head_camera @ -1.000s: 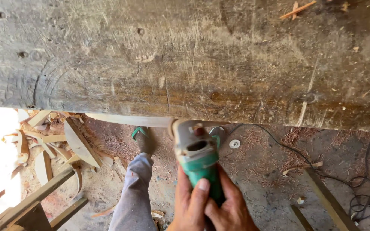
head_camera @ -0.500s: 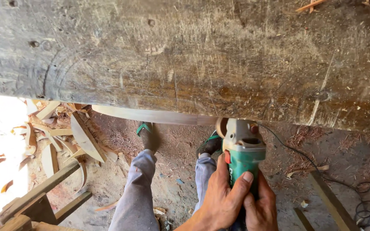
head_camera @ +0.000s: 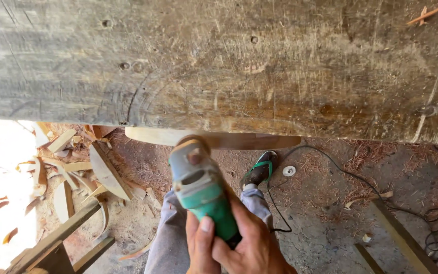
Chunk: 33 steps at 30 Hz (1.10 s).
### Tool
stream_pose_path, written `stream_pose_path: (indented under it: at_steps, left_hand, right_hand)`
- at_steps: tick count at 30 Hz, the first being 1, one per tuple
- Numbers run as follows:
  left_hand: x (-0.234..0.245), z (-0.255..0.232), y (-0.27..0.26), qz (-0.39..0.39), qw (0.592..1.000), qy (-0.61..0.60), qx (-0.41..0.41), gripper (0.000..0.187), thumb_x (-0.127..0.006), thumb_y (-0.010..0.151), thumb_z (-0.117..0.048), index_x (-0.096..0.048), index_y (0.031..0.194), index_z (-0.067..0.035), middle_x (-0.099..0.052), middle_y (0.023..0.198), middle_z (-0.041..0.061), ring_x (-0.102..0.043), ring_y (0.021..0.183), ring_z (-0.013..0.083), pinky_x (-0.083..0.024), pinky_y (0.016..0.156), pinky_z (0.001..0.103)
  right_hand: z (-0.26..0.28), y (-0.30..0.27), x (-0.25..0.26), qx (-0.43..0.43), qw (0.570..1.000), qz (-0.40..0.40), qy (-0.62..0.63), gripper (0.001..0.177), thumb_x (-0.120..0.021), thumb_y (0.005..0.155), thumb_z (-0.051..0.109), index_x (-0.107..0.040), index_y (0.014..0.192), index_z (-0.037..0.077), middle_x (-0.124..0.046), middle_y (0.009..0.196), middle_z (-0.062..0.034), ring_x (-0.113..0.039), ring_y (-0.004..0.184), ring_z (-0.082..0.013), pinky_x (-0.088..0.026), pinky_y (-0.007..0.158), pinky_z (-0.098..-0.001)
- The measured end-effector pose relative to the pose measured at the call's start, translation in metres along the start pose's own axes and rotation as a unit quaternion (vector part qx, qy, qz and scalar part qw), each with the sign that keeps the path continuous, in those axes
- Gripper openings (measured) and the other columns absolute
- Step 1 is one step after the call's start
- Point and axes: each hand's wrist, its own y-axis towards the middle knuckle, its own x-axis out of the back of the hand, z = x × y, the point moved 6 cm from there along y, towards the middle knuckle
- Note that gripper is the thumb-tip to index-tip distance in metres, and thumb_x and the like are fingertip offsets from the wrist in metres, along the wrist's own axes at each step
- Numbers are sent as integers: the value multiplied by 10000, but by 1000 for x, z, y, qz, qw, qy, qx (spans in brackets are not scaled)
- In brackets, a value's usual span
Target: The recorder uses a hand plane and an angle grinder with a sanding disc to shape and sand the edges of a circular wooden frame.
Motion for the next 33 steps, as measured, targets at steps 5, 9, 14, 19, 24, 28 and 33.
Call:
stream_pose_path:
  at_steps: [5,9,14,19,24,28,33]
  left_hand:
    - [-5,4,4,5,998,-67,17,768,-504,960,-328,-260,1600,22,-462,1554,213,-479,1406,305,-349,1165,403]
    - [-25,24,1,48,991,-115,43,741,-524,980,-291,-275,1597,36,-486,1514,235,-501,1360,321,-371,1152,425]
    - [-62,27,7,97,994,-48,21,733,-530,984,-269,-244,1592,22,-481,1526,197,-471,1401,285,-335,1183,399]
    - [-93,21,12,133,990,40,1,710,-552,986,-269,-284,1569,33,-531,1479,195,-500,1373,267,-350,1184,390]
    - [-114,34,14,160,976,149,18,612,-574,986,-311,-382,1458,28,-632,1311,211,-613,1214,282,-466,1069,409]
    - [-127,40,16,163,968,191,26,610,-583,976,-328,-385,1433,24,-663,1253,213,-665,1145,312,-504,1004,416]
    - [-141,52,14,173,960,213,61,577,-588,980,-345,-406,1402,4,-680,1202,219,-687,1098,336,-521,966,416]
  right_hand:
    - [-7,3,-2,-62,997,14,-42,830,-698,840,244,-385,1570,4,-624,1407,-246,-580,1328,-399,-442,1118,-443]
    - [-21,-12,15,-85,996,-17,-19,816,-695,864,218,-346,1562,-20,-573,1468,-275,-568,1389,-404,-461,1091,-434]
    - [-50,-31,40,-133,987,-39,83,773,-685,885,221,-365,1550,-10,-581,1446,-223,-589,1323,-327,-473,1081,-400]
    - [-94,-57,63,-207,966,-55,145,785,-686,866,313,-393,1534,22,-594,1369,-173,-652,1241,-281,-504,1032,-390]
    - [-124,-73,86,-152,971,-88,165,868,-697,884,492,-413,1520,-25,-615,1370,-186,-601,1249,-286,-467,1048,-400]
    - [-125,-74,100,-122,970,-98,185,962,-652,880,594,-354,1558,-21,-561,1460,-169,-552,1326,-274,-419,1094,-390]
    - [-137,-86,108,-127,967,-130,180,938,-636,899,559,-349,1565,-36,-547,1479,-171,-534,1341,-262,-395,1105,-378]
